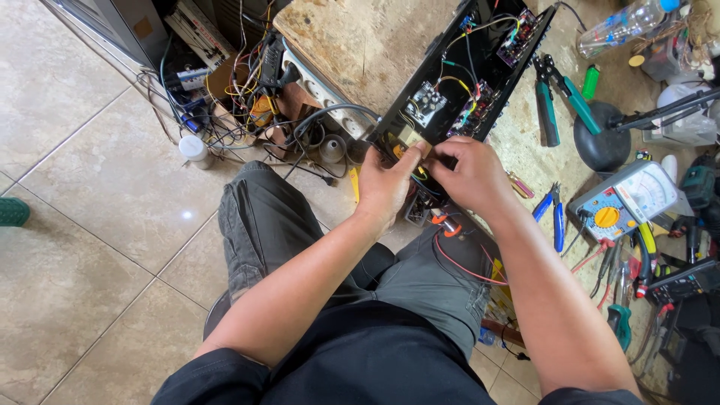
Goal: Repairing an electronic device by wiring components, securing them with a screwdriver, and soldering connections.
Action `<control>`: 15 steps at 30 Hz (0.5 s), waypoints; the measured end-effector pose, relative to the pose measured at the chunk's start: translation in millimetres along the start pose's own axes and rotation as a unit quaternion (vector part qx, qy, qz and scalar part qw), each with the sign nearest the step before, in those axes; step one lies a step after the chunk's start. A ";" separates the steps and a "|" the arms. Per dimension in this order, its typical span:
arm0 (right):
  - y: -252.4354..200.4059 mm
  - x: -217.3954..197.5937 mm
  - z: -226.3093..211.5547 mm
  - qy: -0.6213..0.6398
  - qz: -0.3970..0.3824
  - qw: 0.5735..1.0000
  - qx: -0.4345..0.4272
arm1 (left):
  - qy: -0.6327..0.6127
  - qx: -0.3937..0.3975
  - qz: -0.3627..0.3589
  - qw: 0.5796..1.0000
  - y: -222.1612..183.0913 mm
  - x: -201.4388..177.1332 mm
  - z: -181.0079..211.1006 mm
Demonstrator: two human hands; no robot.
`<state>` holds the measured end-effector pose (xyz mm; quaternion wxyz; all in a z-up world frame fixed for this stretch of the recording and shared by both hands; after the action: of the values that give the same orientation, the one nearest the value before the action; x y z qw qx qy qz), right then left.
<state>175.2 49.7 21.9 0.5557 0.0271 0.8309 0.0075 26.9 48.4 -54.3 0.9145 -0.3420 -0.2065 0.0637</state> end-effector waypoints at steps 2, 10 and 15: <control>-3.6 11.2 19.2 -0.026 0.009 0.999 -0.027 | -0.056 0.031 0.014 0.998 5.4 9.2 -19.9; 7.7 13.4 7.3 -0.131 0.048 0.988 -0.067 | -0.135 0.074 0.051 0.987 -22.4 -12.3 17.1; 8.7 5.7 -0.4 -0.113 -0.079 0.982 0.131 | 0.053 -0.052 0.003 0.997 -37.5 -10.1 27.2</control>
<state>172.9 58.7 17.2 0.6367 0.0349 0.7560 -0.1482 5.3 33.6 -14.7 0.9051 -0.3923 -0.1595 0.0376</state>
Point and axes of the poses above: each hand's wrist, its own y-axis towards the middle knuckle, its own x-axis out of the palm, z = x × y, the point moved 6 cm from there along y, towards the middle knuckle, and after that the axes turned 8 degrees about z, right-handed, at the moved point
